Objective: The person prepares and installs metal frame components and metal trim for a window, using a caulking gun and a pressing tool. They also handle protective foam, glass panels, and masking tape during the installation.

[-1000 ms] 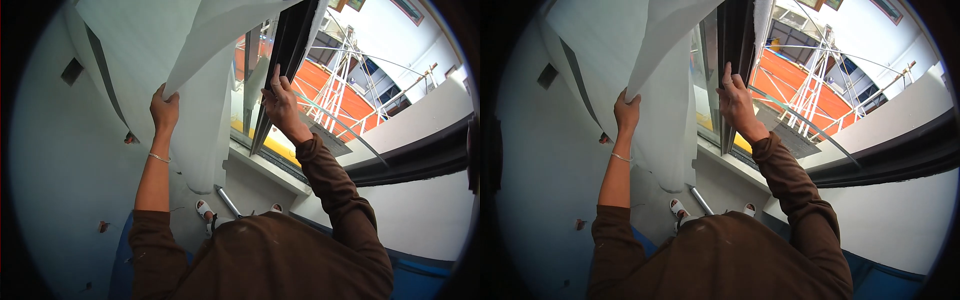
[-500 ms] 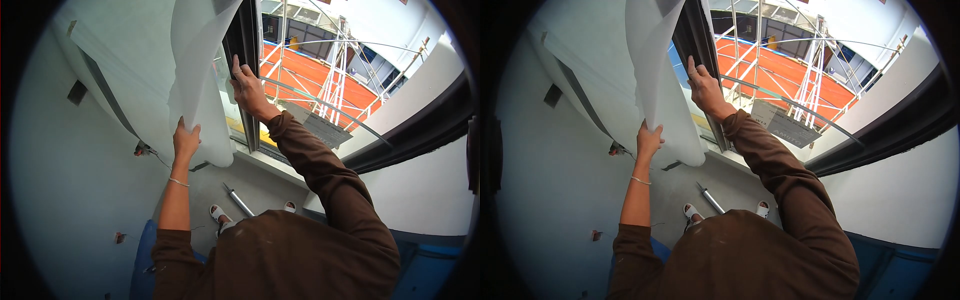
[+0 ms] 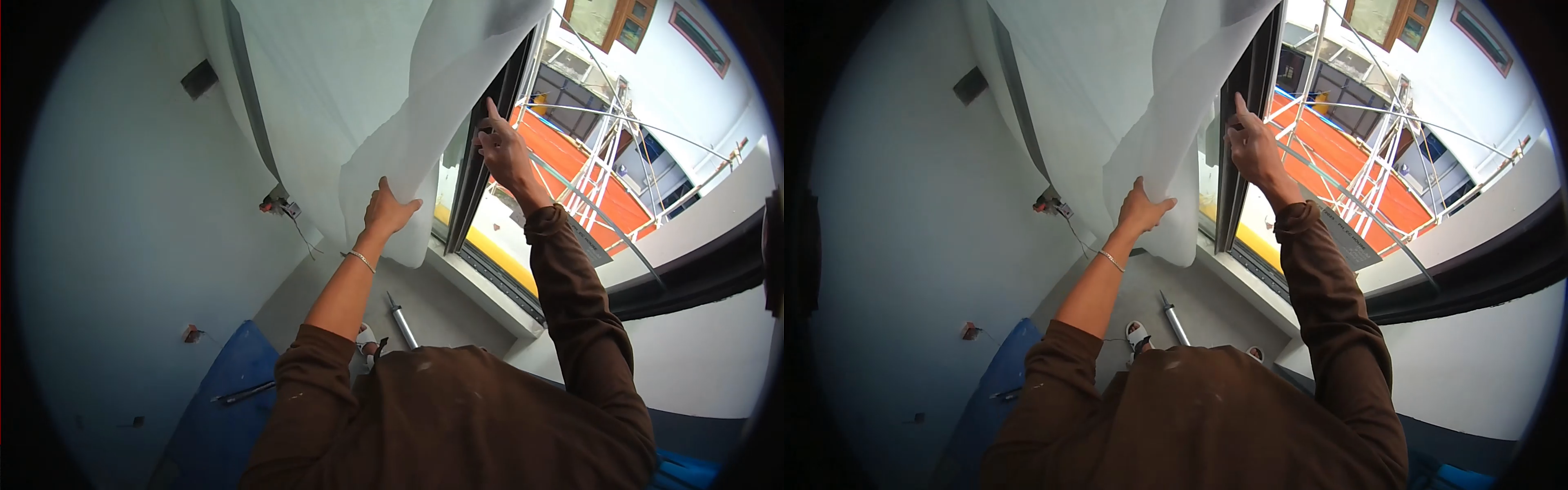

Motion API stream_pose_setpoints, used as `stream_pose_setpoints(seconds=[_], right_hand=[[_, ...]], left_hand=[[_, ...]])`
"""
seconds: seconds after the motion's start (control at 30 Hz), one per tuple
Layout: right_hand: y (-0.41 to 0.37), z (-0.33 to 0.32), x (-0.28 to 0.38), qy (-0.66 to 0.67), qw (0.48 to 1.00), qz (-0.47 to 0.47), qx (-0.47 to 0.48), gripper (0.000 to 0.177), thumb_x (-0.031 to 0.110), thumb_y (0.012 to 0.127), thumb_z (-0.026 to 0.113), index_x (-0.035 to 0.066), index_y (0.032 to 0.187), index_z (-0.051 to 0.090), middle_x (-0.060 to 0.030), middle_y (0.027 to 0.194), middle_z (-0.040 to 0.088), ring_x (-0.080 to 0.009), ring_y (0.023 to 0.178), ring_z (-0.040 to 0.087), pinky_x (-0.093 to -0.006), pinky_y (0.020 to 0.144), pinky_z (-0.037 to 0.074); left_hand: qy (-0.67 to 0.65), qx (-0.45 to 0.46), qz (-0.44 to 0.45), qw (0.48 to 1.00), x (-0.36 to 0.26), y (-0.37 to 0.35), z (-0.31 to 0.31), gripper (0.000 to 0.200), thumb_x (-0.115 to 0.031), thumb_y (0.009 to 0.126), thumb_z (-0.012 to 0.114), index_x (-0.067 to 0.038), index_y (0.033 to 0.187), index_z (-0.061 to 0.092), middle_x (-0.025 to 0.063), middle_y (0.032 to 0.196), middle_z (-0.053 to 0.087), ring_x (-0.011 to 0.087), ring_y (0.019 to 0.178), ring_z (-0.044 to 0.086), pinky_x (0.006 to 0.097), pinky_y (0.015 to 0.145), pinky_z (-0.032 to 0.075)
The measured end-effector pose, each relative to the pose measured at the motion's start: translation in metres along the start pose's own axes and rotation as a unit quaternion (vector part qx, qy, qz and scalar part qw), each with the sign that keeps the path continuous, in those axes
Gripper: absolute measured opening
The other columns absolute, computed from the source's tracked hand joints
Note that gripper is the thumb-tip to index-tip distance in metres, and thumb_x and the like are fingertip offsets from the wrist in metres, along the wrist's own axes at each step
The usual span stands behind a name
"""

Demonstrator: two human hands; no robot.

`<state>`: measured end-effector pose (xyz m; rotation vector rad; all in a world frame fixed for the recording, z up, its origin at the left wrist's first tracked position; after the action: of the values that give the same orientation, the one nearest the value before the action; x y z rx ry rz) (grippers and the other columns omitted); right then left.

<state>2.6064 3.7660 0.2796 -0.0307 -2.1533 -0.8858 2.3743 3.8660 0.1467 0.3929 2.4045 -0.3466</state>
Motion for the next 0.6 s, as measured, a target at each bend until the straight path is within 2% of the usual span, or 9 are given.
stream_pose_setpoints(seconds=[0.07,0.1,0.2,0.27,0.33,0.4,0.43,0.5,0.6], right_hand=[[-0.008,-0.001,-0.009,-0.018,1.0,-0.007,-0.015,0.052,0.001,0.093,0.051,0.002,0.145,0.042,-0.0135,0.122,0.061,-0.021,0.085,0.071,-0.0303,0.073,0.059],[-0.014,-0.005,-0.007,0.014,0.999,0.022,-0.04,0.04,0.004,0.095,0.054,-0.002,0.134,0.053,-0.013,0.116,0.065,-0.0197,0.082,0.071,-0.0298,0.068,0.06],[-0.024,-0.006,-0.018,0.028,0.995,0.071,-0.067,0.036,0.006,0.092,0.059,-0.006,0.126,0.059,-0.0179,0.104,0.068,-0.0205,0.077,0.072,-0.0304,0.067,0.057],[-0.033,-0.004,-0.032,0.031,0.993,0.081,-0.076,0.032,0.011,0.094,0.06,-0.005,0.122,0.062,-0.0148,0.098,0.07,-0.019,0.076,0.072,-0.029,0.066,0.058],[-0.051,0.001,-0.054,0.144,0.972,0.159,-0.091,0.029,0.012,0.095,0.06,-0.003,0.119,0.064,-0.0124,0.097,0.069,-0.0182,0.074,0.07,-0.0287,0.065,0.058],[-0.08,0.004,-0.066,0.13,0.964,0.218,-0.075,0.03,0.016,0.098,0.058,-0.003,0.121,0.063,-0.0117,0.097,0.067,-0.0185,0.075,0.069,-0.03,0.065,0.06],[-0.101,0.007,-0.079,0.144,0.953,0.258,-0.071,0.03,0.016,0.098,0.058,-0.003,0.12,0.063,-0.012,0.097,0.067,-0.0183,0.074,0.069,-0.0302,0.064,0.06],[-0.157,0.018,-0.109,0.164,0.922,0.344,-0.063,0.03,0.016,0.097,0.06,-0.004,0.118,0.063,-0.0121,0.095,0.067,-0.0178,0.074,0.069,-0.0304,0.063,0.06],[-0.254,0.032,-0.136,0.106,0.872,0.477,-0.034,0.032,0.017,0.095,0.061,-0.006,0.117,0.062,-0.0123,0.094,0.067,-0.0181,0.073,0.069,-0.0305,0.061,0.06]], left_hand=[[-0.025,-0.005,0.001,1.0,0.007,0.002,0.004,0.097,-0.044,0.078,0.075,0.003,0.147,0.025,0.0267,0.13,0.052,0.0404,0.121,0.054,0.0466,0.101,0.046],[-0.036,-0.019,-0.008,0.999,0.012,0.005,0.005,0.098,-0.045,0.078,0.075,0.004,0.147,0.025,0.027,0.132,0.05,0.0398,0.122,0.054,0.0464,0.102,0.046],[-0.095,-0.036,-0.018,0.995,0.023,0.013,0.002,0.096,-0.044,0.078,0.076,0.004,0.145,0.028,0.0279,0.133,0.048,0.0396,0.123,0.052,0.0456,0.102,0.045],[-0.105,-0.038,-0.014,0.994,0.028,0.019,-0.009,0.094,-0.042,0.078,0.077,0.004,0.144,0.029,0.0283,0.133,0.047,0.0396,0.124,0.051,0.0453,0.103,0.045],[-0.12,-0.043,-0.017,0.992,0.042,0.029,-0.019,0.093,-0.04,0.078,0.078,0.005,0.143,0.03,0.0286,0.133,0.047,0.0396,0.124,0.051,0.045,0.103,0.045],[-0.125,-0.118,0.025,0.985,0.054,0.04,-0.041,0.089,-0.03,0.076,0.081,0.007,0.142,0.034,0.0287,0.131,0.049,0.0201,0.067,0.067,0.0307,0.055,0.057],[-0.133,-0.115,0.022,0.984,0.058,0.042,-0.048,0.089,-0.03,0.076,0.081,0.007,0.142,0.034,0.0287,0.131,0.049,0.0201,0.067,0.067,0.0307,0.055,0.057],[-0.199,-0.091,0.014,0.976,0.063,0.041,-0.065,0.088,-0.031,0.078,0.08,0.004,0.143,0.031,0.0289,0.134,0.045,0.0405,0.122,0.052,0.0457,0.101,0.046],[-0.21,-0.077,0.054,0.973,0.067,0.046,-0.077,0.087,-0.03,0.078,0.079,0.003,0.143,0.031,0.0285,0.133,0.046,0.0412,0.121,0.053,0.0454,0.1,0.047]])
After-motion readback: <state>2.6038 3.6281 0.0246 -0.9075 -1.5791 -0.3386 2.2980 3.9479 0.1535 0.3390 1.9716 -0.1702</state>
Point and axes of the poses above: each hand's wrist, its own y-axis towards the middle knuckle, its own z-axis out of the palm, x = y × z, the point moved 9 cm from there along y, towards the middle knuckle
